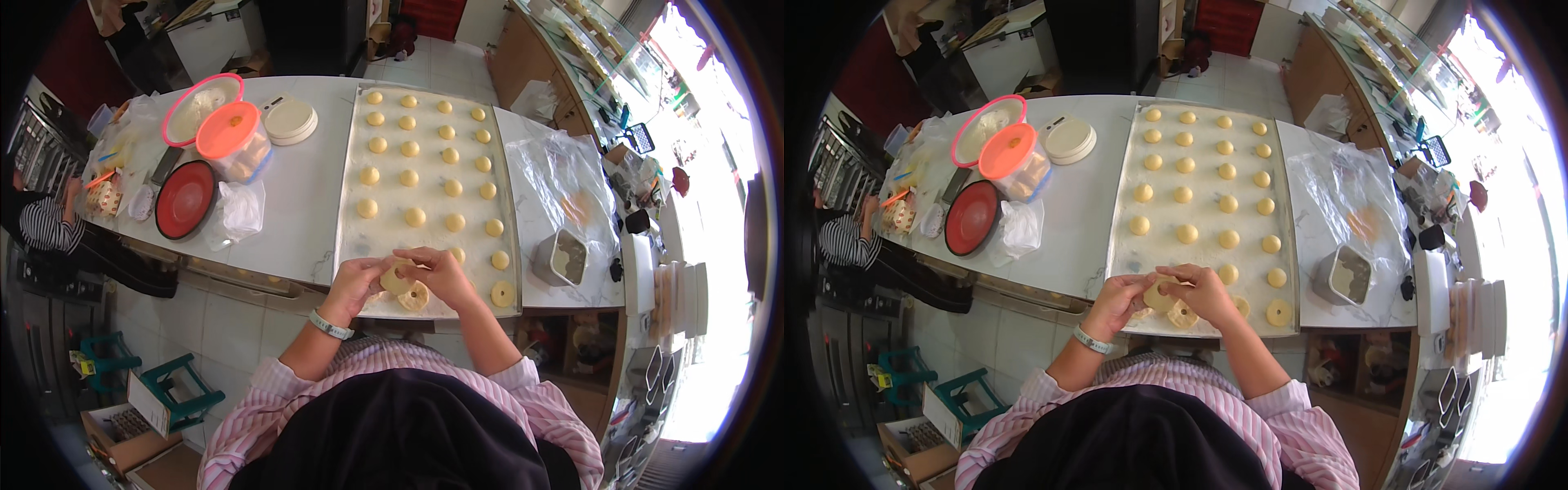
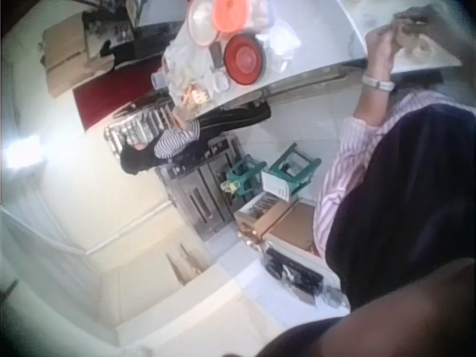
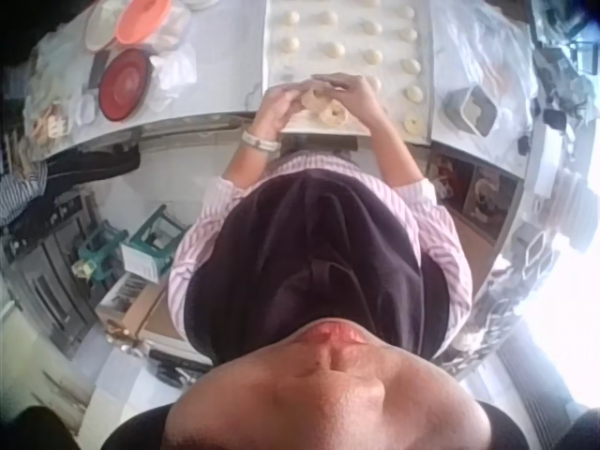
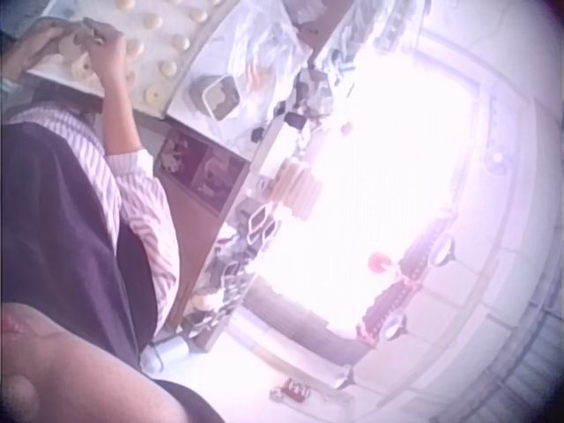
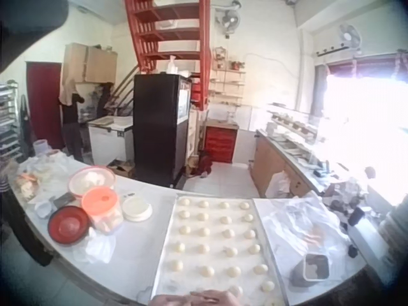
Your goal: The person shapes dough balls into rings and places them on a baking tray, covers the tray with plastic wrap, moves the tray to a shelf, and then uncovers a second tray to shape more rings.
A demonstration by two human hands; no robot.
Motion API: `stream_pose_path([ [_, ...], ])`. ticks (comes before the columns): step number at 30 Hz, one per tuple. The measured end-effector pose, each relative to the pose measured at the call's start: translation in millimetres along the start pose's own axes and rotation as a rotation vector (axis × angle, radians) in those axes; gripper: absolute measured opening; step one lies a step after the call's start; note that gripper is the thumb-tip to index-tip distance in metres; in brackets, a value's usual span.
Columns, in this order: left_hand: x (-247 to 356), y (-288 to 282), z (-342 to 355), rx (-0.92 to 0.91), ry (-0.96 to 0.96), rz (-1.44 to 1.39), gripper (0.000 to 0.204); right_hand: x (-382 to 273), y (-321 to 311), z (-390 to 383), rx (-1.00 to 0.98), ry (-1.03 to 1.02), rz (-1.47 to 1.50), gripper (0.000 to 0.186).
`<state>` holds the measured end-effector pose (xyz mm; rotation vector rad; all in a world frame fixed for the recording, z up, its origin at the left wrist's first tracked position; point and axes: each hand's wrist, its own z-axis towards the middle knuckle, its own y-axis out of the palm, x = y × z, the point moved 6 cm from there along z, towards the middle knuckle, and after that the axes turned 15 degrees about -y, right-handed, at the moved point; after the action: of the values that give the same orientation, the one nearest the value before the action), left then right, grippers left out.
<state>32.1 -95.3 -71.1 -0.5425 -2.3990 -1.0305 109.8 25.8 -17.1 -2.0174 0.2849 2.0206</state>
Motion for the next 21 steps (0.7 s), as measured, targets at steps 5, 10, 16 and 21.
stream_pose_path([
  [5,7,-7,-10,0.045,-0.007,-0.001,0.034,6,9,12,-0.045,0.037,-0.032,0.034],
  [10,15,-23,-9,0.069,-0.023,0.062,0.029,21,26,23,-0.098,0.035,0.157,0.035],
  [16,57,-54,-25,0.315,0.320,-0.018,0.032,58,20,66,-0.116,0.251,-0.003,0.031],
  [21,62,-75,-24,0.384,0.344,0.018,0.035,62,20,84,-0.083,-0.025,-0.389,0.028],
])
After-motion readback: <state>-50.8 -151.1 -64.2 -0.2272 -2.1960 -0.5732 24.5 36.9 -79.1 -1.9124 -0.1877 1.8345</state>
